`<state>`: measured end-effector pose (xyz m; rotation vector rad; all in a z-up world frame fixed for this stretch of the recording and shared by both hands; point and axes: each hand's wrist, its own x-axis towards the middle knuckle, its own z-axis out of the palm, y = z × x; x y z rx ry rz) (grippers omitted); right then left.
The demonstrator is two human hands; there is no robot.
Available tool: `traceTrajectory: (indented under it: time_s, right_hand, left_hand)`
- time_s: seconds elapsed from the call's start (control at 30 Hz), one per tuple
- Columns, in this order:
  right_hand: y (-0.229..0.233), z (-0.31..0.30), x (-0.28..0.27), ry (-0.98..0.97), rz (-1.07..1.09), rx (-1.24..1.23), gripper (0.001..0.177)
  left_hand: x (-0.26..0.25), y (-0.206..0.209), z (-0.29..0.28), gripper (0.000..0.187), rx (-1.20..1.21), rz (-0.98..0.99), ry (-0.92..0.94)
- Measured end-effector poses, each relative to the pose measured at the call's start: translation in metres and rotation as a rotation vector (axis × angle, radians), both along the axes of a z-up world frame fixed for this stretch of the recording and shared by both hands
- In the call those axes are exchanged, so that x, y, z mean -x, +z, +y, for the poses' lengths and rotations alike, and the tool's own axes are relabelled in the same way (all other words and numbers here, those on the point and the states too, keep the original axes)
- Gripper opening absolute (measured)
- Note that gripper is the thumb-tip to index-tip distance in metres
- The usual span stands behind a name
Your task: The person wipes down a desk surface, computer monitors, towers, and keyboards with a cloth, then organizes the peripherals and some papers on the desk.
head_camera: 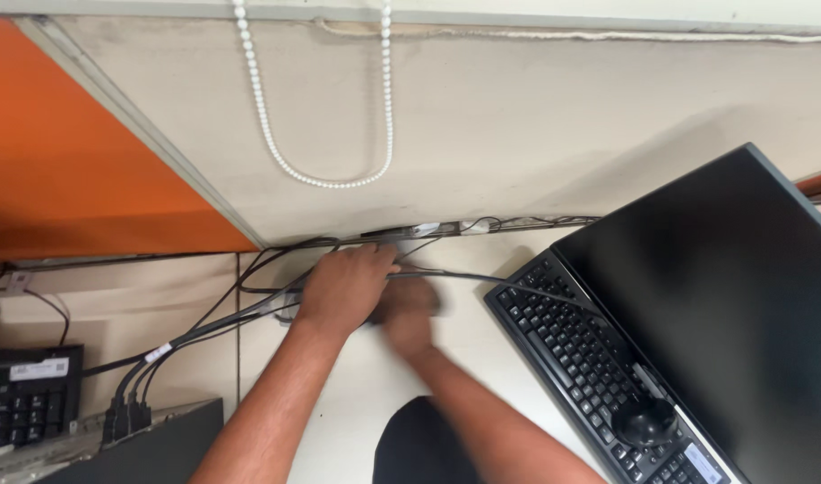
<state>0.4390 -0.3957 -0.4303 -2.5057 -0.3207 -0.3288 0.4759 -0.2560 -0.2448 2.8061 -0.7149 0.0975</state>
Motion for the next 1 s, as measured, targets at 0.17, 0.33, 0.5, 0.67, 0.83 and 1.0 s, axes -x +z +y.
traceTrajectory:
  time_s: [0.17, 0.33, 0.5, 0.67, 0.83, 1.0]
  right_hand:
    - [-0.008, -0.020, -0.020, -0.344, -0.230, 0.107, 0.042]
    - [-0.032, 0.084, 0.034, 0.267, 0.002, 0.179, 0.048]
    - [-0.016, -0.011, 0.030, 0.080, 0.006, 0.006, 0.046]
    - [0.045, -0.028, 0.033, -0.153, 0.224, 0.180, 0.030]
    - [0.098, 0.037, 0.059, 0.191, -0.310, 0.118, 0.056]
    - [0.125, 0.097, 0.000, 0.304, -0.373, 0.076, 0.047]
  left_hand:
    - [0.001, 0.004, 0.022, 0.014, 0.059, 0.071, 0.025]
    - [-0.004, -0.014, 0.035, 0.007, 0.119, -0.044, 0.109]
    - [0.023, -0.035, 0.019, 0.010, 0.040, -0.107, 0.189]
    - [0.066, -0.019, -0.006, 0.012, 0.001, 0.173, 0.259]
    - [0.095, 0.009, -0.015, 0.014, 0.125, -0.098, 0.369]
    - [0.125, 0.030, -0.019, 0.016, 0.290, -0.138, 0.446]
